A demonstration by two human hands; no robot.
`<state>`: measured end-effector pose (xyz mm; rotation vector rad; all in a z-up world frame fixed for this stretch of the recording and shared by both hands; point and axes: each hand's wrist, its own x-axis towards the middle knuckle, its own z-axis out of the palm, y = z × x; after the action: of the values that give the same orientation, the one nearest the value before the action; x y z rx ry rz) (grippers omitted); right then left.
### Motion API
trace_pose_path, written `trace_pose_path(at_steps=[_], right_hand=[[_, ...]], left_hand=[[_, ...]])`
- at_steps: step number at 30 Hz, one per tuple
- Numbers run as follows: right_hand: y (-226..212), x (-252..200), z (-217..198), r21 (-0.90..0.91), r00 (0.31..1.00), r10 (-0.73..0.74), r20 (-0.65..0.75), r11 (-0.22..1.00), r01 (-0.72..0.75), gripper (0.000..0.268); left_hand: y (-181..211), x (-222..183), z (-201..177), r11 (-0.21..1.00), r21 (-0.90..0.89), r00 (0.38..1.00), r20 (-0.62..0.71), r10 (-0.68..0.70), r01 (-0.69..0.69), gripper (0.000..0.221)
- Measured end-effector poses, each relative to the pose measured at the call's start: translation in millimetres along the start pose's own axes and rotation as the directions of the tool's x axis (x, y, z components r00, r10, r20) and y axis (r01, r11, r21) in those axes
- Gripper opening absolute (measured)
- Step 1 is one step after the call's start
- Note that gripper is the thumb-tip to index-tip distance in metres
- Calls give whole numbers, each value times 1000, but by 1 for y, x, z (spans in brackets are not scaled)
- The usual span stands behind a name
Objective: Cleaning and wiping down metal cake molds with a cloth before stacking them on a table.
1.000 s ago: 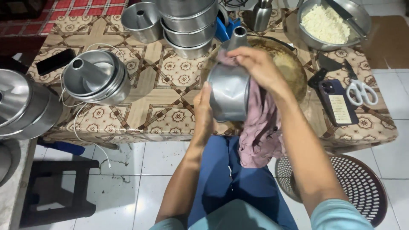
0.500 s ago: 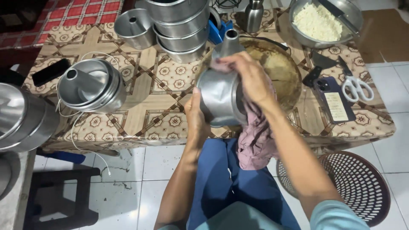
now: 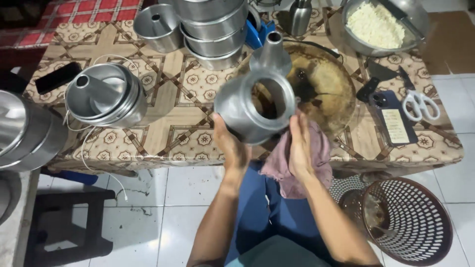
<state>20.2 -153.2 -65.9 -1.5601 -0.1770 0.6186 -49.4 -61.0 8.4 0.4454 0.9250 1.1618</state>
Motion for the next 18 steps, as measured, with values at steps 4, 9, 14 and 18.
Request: trace_pose_path(at_steps=[4,9,14,18], right_hand=[[8,-10,-14,51,804,-590,-80,803,594,26],[-13,2,10,-133,357,-927,115,342,930,18],[-30,47,32,-117,290,-935,202,271,955,20],[-47,49,30,-165,289,-939,187,260,951,20]], left_hand=[[10,13,-2,998,-24,997,37,66,-65,46],[-16,30,-22,991,64,976,189,106,-120,48],[1,4,-11,992,-2,969,216,121,-123,43],[-8,17,-11,987,27,979,132,156,-161,40]])
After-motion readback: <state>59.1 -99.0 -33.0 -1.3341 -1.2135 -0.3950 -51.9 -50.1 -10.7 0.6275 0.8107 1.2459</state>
